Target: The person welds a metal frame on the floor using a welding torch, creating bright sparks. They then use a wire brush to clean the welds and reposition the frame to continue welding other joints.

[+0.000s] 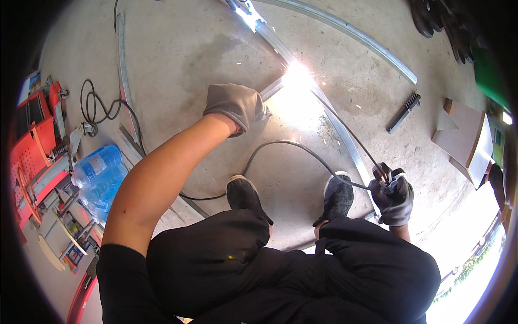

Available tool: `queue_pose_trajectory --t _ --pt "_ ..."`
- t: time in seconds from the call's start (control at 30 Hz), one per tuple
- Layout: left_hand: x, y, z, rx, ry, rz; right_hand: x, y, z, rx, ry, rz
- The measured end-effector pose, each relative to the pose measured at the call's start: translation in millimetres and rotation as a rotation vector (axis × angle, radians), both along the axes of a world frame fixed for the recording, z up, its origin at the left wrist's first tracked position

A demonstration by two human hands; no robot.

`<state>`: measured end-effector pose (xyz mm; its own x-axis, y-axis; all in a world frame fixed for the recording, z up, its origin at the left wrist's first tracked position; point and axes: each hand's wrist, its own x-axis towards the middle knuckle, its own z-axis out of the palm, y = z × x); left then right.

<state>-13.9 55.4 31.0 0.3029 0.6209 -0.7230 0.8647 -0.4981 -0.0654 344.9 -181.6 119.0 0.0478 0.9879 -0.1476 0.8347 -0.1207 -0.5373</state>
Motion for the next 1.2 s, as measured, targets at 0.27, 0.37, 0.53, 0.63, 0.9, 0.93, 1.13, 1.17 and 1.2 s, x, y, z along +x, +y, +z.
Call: queue_pose_trajectory --t 0.27,0.37,0.53,0.63,0.9,0.93,1.13,1.17,1.2 --pt "10 3 20 -0.057 -0.072 0.060 5 6 -1 0.140 -0.091 0.123" --pt "11 2 18 -0.062 -0.069 0.073 -4 -1 16 -0.504 0.632 -0.656" --pt "9 3 13 -0.088 -0.051 0.093 -7 5 10 -0.594 0.762 -0.789" --pt "8 2 11 -0.078 -0.077 0.075 7 6 23 -0.309 0.614 -0.578" --pt "9 3 21 -0.105 -0.054 0.091 3 56 40 0.335 -0.206 0.314" --pt "9 4 23 -0.097 -0.050 0.088 1 56 31 0.383 -0.271 0.348" --pt "7 3 19 -0.068 -0.083 0.071 -7 56 23 0.393 -0.351 0.504" --pt "3 2 17 -0.057 -0.131 0.077 -9 55 22 0.446 -0.395 0.505" --pt "4 3 13 -0.097 -0.128 0.095 -8 51 20 0.462 -0.408 0.485"
